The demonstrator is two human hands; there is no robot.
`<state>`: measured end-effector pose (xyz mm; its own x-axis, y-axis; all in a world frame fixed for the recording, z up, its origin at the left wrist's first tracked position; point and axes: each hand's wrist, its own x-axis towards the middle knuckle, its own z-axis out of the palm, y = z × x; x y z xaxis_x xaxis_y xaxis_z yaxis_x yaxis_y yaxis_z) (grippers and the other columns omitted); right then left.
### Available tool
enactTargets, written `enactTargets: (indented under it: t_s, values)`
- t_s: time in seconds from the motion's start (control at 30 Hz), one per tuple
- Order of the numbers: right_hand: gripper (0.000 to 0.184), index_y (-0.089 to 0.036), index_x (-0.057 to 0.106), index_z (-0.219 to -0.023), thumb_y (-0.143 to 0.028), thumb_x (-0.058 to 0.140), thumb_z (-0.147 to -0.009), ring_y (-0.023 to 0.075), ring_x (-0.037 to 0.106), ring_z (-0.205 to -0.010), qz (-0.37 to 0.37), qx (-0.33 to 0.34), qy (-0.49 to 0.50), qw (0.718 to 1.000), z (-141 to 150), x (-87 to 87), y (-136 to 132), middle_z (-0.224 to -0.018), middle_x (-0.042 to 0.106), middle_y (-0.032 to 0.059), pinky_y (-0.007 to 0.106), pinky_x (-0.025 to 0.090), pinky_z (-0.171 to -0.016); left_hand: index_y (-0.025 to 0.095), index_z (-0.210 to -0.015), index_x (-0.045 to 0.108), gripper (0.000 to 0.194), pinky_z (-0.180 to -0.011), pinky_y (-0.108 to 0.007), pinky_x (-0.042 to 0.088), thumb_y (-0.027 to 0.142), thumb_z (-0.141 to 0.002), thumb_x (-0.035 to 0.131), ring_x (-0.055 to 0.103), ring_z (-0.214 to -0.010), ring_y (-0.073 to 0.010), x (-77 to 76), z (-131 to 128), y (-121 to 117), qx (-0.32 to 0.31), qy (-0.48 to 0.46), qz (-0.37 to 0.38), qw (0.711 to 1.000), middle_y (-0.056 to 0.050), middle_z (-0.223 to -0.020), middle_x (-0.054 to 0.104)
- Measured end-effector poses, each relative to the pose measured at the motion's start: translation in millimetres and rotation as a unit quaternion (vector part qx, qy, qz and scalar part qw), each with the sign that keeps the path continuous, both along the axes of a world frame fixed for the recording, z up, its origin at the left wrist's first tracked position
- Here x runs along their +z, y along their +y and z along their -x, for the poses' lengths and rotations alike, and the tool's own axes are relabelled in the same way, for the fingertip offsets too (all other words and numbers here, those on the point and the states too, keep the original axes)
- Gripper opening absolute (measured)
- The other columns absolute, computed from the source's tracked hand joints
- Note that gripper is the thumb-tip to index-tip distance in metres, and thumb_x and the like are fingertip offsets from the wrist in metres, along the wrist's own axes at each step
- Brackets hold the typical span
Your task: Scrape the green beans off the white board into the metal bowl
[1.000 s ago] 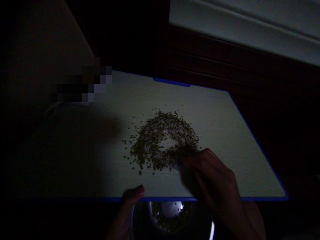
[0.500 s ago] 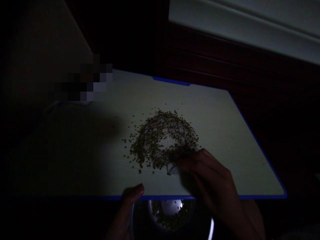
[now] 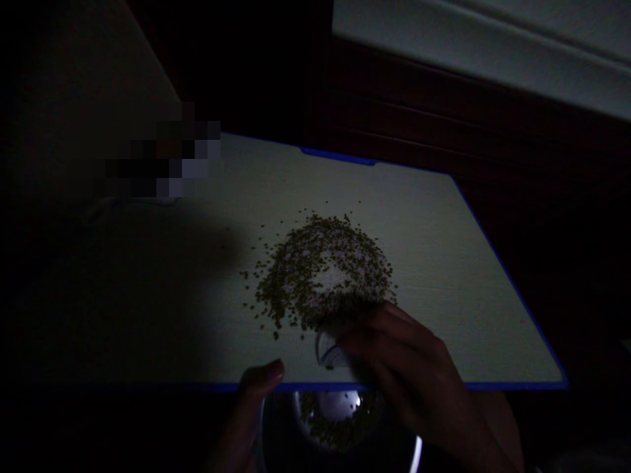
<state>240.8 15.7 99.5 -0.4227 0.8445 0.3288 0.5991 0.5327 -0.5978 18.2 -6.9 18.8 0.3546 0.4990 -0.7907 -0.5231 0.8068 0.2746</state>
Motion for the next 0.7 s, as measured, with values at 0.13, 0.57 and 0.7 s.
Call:
enactTargets:
  t_s: [0.13, 0.57, 0.7]
  values:
    - [0.027, -0.020, 0.064, -0.116, -0.009, 0.052, -0.094, 0.0195, 0.063, -0.105, 0.017, 0.008, -0.001, 1.000, 0, -0.2, 0, -0.113, 0.069, 0.0075, 0.033, 0.053, -0.084, 0.028, -0.108, 0.076, 0.038, -0.106, -0.039, 0.046, 0.048, -0.076, 0.074, 0.058, -0.126, -0.0312, -0.7, 3, 0, -0.005, -0.005, -0.009, 1.000, -0.004, -0.111, 0.076]
    - [0.021, -0.017, 0.067, -0.108, -0.008, 0.057, -0.091, 0.0200, 0.066, -0.097, 0.024, 0.014, 0.006, 1.000, 4, 4.3, -1, -0.102, 0.071, 0.0083, 0.032, 0.054, -0.081, 0.022, -0.096, 0.076, 0.032, -0.109, -0.047, 0.040, 0.047, -0.075, 0.074, 0.062, -0.120, -0.0342, 8.2, -3, 3, -0.005, -0.041, -0.011, 0.999, -0.009, -0.109, 0.076]
    - [0.022, -0.019, 0.067, -0.108, -0.008, 0.058, -0.091, 0.0207, 0.066, -0.097, 0.025, 0.005, 0.006, 1.000, 0, 2.7, -4, -0.101, 0.071, 0.0075, 0.032, 0.054, -0.080, 0.020, -0.086, 0.074, 0.029, -0.106, -0.048, 0.042, 0.047, -0.074, 0.076, 0.064, -0.115, -0.0360, 11.9, -5, 5, 0.010, 0.010, -0.009, 1.000, -0.009, -0.097, 0.078]
